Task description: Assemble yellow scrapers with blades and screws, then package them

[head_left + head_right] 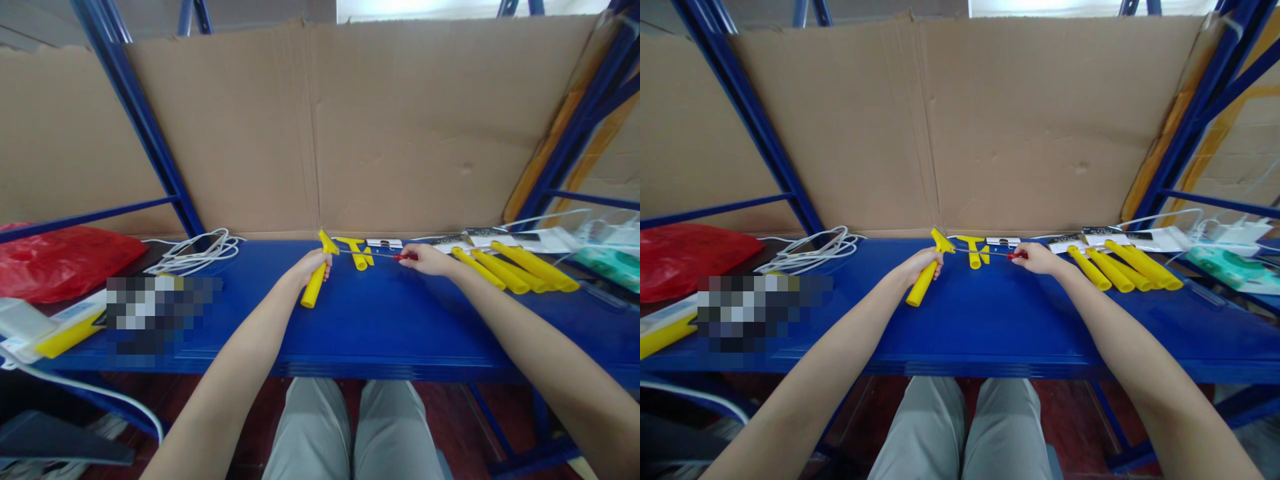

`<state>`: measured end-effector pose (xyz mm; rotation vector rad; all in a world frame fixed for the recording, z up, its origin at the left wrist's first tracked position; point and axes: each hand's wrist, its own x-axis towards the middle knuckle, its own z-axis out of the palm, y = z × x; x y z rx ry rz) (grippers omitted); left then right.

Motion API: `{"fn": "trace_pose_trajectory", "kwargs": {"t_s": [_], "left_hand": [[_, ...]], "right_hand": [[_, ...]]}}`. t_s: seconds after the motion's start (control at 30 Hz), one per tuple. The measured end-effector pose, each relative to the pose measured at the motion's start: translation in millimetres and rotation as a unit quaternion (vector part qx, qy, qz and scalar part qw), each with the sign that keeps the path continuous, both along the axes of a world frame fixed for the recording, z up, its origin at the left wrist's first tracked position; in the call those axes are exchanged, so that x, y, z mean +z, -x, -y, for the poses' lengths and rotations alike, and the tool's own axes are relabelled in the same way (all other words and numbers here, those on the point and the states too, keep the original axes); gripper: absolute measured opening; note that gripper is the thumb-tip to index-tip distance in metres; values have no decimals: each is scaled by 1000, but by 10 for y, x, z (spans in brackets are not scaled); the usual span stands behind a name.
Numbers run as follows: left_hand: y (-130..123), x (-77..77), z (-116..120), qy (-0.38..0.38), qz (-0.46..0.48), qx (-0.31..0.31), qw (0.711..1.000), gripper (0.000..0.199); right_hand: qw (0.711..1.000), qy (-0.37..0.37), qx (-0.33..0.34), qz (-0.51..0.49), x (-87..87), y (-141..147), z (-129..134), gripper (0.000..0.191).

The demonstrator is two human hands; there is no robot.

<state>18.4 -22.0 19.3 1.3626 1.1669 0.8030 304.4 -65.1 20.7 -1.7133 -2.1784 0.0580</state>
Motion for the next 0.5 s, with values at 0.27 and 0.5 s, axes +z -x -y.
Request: {"fn": "trace_pose_trajectory", "kwargs": {"t_s": [0.27, 0.5], "left_hand": [[-4, -4, -3, -4, -10, -13, 1000, 20], [-6, 13, 30, -10, -20, -13, 1000, 19]], "right_hand": [[1000, -2, 13, -11, -6, -1, 16, 16], [1000, -8, 24, 2, -13, -15, 2, 17]]}}
